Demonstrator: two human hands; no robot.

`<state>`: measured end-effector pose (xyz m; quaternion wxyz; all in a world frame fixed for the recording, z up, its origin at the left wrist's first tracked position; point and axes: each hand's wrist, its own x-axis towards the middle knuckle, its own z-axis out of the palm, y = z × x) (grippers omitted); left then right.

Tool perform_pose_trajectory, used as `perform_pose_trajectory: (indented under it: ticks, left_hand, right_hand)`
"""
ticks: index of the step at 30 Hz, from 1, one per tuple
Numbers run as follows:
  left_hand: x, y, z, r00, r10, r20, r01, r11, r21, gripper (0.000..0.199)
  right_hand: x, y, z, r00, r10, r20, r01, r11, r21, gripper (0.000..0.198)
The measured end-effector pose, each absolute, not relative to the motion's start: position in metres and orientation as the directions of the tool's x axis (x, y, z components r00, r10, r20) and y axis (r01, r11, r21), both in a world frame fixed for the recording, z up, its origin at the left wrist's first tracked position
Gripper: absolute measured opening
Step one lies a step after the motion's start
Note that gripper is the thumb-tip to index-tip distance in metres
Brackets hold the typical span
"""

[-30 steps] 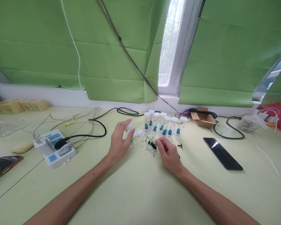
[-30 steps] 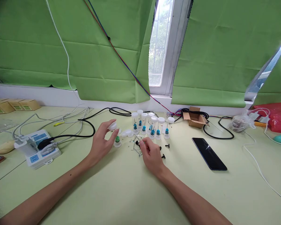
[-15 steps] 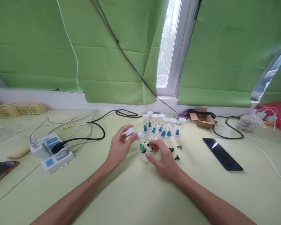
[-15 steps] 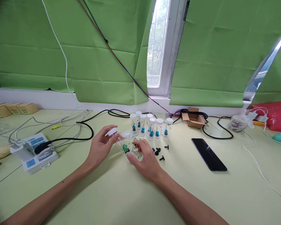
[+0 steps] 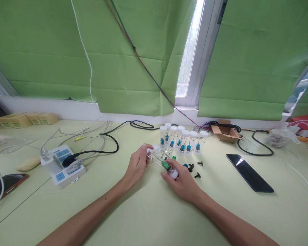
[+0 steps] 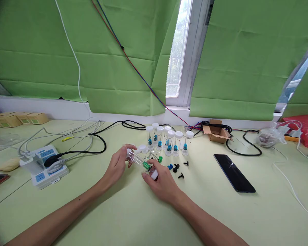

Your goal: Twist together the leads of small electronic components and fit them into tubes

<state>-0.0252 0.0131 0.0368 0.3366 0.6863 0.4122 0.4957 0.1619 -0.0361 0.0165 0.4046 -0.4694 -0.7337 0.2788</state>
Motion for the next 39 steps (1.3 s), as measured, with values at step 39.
perform_pose_trajectory:
  ticks: [39]
  left_hand:
    - [-0.0323, 0.0168, 0.0362, 0.287, 0.849, 0.443, 0.484, -0.528, 0.698, 0.036]
  right_hand:
    - [0.1717, -0.0276, 0.0183, -0.293, 0.896, 0.333, 0.507, 0.441, -0.740, 0.027]
